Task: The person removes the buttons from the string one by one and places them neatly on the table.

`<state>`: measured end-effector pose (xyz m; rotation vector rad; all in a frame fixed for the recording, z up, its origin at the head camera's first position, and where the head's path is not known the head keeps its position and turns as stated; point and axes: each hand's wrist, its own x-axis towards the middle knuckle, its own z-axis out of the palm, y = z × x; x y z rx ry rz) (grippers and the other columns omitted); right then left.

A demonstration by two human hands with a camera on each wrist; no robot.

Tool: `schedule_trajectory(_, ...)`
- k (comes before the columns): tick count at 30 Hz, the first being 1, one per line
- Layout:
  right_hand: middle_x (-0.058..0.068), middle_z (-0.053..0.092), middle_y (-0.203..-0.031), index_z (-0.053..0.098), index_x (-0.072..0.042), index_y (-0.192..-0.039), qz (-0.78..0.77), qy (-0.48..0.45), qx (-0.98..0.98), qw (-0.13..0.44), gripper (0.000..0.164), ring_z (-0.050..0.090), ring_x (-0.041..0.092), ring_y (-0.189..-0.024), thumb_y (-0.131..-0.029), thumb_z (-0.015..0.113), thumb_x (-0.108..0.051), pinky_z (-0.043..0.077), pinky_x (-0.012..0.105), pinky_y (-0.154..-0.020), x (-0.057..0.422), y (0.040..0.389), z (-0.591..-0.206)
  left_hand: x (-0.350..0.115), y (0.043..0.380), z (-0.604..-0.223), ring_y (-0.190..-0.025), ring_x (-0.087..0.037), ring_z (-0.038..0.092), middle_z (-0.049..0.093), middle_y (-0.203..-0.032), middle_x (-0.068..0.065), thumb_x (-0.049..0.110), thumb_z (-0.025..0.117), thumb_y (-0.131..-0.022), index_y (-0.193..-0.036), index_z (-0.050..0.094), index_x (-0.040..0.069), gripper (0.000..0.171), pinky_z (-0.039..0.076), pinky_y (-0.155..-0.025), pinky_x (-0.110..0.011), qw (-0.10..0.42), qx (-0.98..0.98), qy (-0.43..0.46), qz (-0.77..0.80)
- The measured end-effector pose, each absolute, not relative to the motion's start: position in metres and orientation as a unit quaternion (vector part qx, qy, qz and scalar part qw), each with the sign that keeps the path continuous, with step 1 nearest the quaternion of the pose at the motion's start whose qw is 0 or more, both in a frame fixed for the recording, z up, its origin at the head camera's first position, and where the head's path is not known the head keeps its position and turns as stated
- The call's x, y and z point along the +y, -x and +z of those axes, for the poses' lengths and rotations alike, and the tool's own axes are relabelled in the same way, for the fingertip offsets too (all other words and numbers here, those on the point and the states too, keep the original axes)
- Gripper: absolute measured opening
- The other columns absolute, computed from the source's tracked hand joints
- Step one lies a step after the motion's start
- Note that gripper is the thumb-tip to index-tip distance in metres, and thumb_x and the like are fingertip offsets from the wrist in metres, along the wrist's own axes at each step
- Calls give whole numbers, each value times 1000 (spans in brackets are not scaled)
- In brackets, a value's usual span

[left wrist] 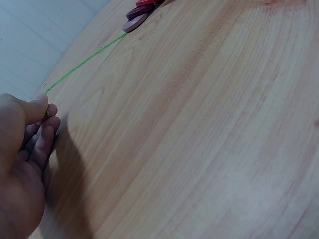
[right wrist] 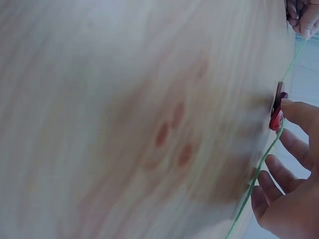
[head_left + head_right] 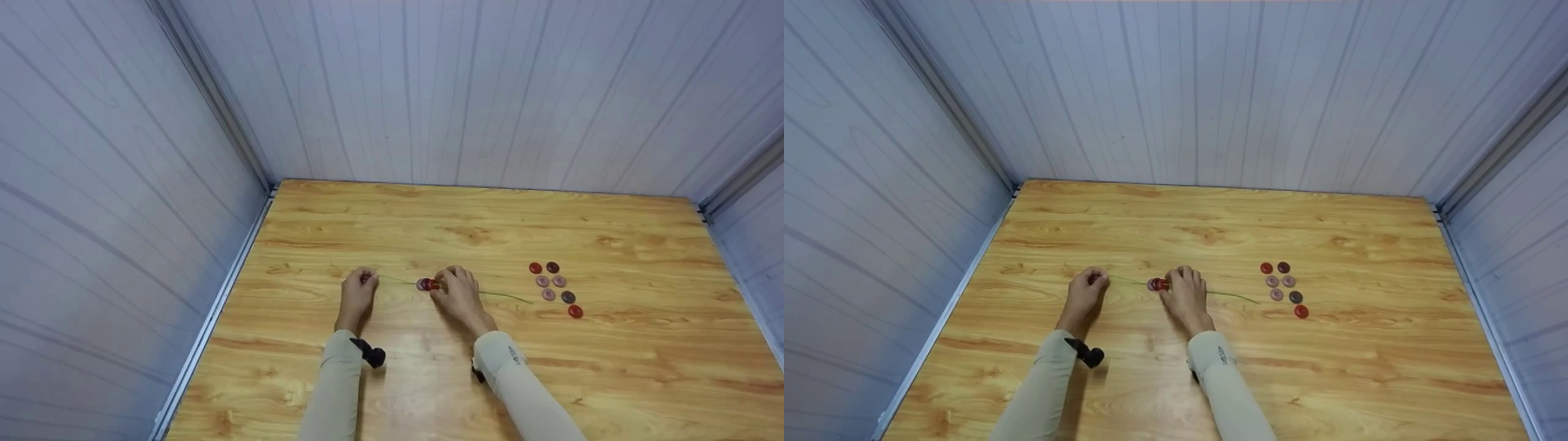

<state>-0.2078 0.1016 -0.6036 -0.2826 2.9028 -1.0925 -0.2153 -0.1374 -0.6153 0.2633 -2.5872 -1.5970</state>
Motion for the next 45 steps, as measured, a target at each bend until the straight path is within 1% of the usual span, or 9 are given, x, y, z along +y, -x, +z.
schedule_trajectory(8,9,52,-124,65,-12,-106,-336,93,937,-17,23,42,30,-116,-88,70,-25,32,50,-99,98,208,-609,-137,215,-615,-86,-19,59,64,-92,-9,13,61,-94,-96,65,3,11,49,-77,-32,46,-846,-84,-524)
schedule_trajectory(14,9,52,-122,65,-12,-103,-341,95,935,-34,23,43,31,-115,-86,72,-25,31,50,-98,98,207,-612,-137,216,-616,-86,-19,59,65,-91,-10,11,61,-93,-95,65,3,10,49,-78,-32,51,-845,-85,-525)
schedule_trajectory(21,10,52,-122,64,-13,-104,-329,91,939,-33,24,44,32,-117,-85,73,-25,32,51,-100,98,208,-611,-137,216,-615,-88,-18,60,65,-94,-9,13,59,-95,-99,65,3,12,49,-79,-32,36,-845,-91,-525)
schedule_trajectory(29,10,52,-122,64,-12,-107,-351,86,932,-23,26,43,33,-117,-85,73,-24,31,50,-102,100,205,-607,-137,214,-615,-88,-20,60,65,-94,-9,14,60,-95,-99,65,4,12,49,-79,-33,42,-846,-88,-524)
schedule_trajectory(37,8,51,-124,64,-13,-108,-365,73,928,-6,27,42,30,-118,-86,72,-26,29,47,-103,105,204,-606,-137,215,-615,-87,-19,60,66,-93,-10,13,60,-95,-99,66,4,12,49,-78,-32,43,-845,-90,-525)
schedule_trajectory(45,7,51,-122,64,-13,-107,-374,67,925,-10,26,42,30,-117,-86,71,-27,27,49,-105,112,202,-604,-138,215,-614,-87,-20,59,65,-93,-9,13,59,-95,-100,65,3,13,49,-79,-32,36,-847,-92,-523)
